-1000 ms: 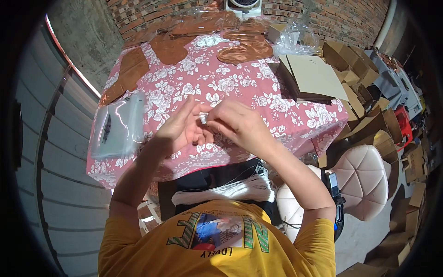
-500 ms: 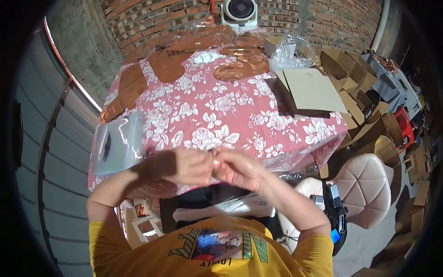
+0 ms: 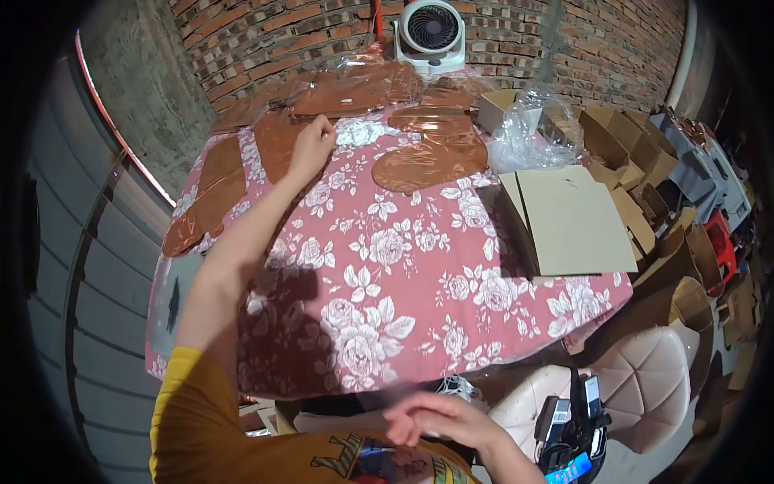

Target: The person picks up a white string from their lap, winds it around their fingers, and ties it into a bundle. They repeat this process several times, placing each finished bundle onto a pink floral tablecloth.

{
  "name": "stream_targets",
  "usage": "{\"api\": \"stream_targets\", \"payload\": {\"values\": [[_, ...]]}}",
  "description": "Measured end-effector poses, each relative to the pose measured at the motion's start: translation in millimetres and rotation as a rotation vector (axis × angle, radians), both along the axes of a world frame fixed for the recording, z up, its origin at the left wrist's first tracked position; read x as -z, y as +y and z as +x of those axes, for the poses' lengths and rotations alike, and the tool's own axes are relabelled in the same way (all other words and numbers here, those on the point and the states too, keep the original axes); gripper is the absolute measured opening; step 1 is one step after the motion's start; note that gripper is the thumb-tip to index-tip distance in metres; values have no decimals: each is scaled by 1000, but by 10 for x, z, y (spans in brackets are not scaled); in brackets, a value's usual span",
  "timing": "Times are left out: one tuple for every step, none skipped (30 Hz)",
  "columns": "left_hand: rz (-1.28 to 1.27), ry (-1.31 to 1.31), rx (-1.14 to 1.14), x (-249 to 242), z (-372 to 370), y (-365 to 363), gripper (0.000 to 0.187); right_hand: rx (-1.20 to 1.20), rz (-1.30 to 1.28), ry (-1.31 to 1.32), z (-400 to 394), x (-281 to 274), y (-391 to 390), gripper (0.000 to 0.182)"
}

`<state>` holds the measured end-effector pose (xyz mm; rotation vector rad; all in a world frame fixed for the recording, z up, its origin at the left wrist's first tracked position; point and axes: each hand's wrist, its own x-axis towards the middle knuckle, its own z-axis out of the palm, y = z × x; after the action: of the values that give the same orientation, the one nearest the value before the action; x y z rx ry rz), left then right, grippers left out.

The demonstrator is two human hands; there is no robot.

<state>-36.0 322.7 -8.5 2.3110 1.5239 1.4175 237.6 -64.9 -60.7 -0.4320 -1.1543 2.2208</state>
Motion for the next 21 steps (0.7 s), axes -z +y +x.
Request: {"api": "stream_targets", "payload": {"values": [[-2, 1, 3, 59, 27, 269, 9, 68, -54, -134, 57, -9, -57, 33], [32, -17, -45, 127, 76, 509, 10, 116, -158, -157, 123, 110, -115, 33], [60, -36, -94, 203, 131, 633, 12, 185, -216, -195, 161, 203, -168, 34], [53, -47, -57, 218, 208, 672, 12, 255, -272, -237, 195, 283, -210, 34], [51, -53, -54, 271, 236, 757, 12, 296, -292, -241, 221, 368, -255, 34], [103, 27, -29, 386, 241, 906, 11, 337, -318, -243, 242, 447, -302, 34], [147, 107, 0, 468, 255, 983, 10, 359, -371, -219, 267, 519, -342, 34], [119, 83, 42, 527, 219, 1046, 12, 395, -383, -250, 268, 530, -363, 34], [153, 108, 0, 344, 149, 916, 10, 424, -385, -294, 285, 552, -382, 33], [148, 142, -8, 272, 159, 708, 8, 475, -404, -408, 365, 628, -404, 26], [1, -37, 56, 87, 159, 428, 9, 601, -274, -456, 364, 679, -388, 25], [44, -77, 32, 5, 130, 174, 13, 630, -160, -556, 417, 786, -359, 21], [-90, -134, 110, -33, -33, 31, 18, 733, -23, -665, 427, 831, -334, 19], [-179, -110, 103, -249, -39, -371, 23, 731, 83, -953, 502, 971, -334, 19], [-194, -76, 82, -209, -271, -348, 23, 802, 315, -1029, 585, 1205, -346, 15], [3, 50, 245, -289, -404, -599, 20, 679, 269, -1129, 632, 1222, -307, 14], [-69, 73, 260, -465, -332, -1120, 19, 634, 248, -1140, 649, 1266, -276, 15], [-138, 99, 274, -585, -220, -1763, 18, 634, 299, -1088, 619, 1306, -260, 16], [-140, 184, 284, -630, -218, -2194, 17, 544, 297, -1189, 548, 1230, -221, 15], [-116, 268, 293, -690, -194, -2582, 15, 503, 465, -1193, 504, 1282, -194, 14], [-133, 126, 280, -663, -16, -3104, 13, 454, 506, -1184, 429, 1326, -153, 14]]}}
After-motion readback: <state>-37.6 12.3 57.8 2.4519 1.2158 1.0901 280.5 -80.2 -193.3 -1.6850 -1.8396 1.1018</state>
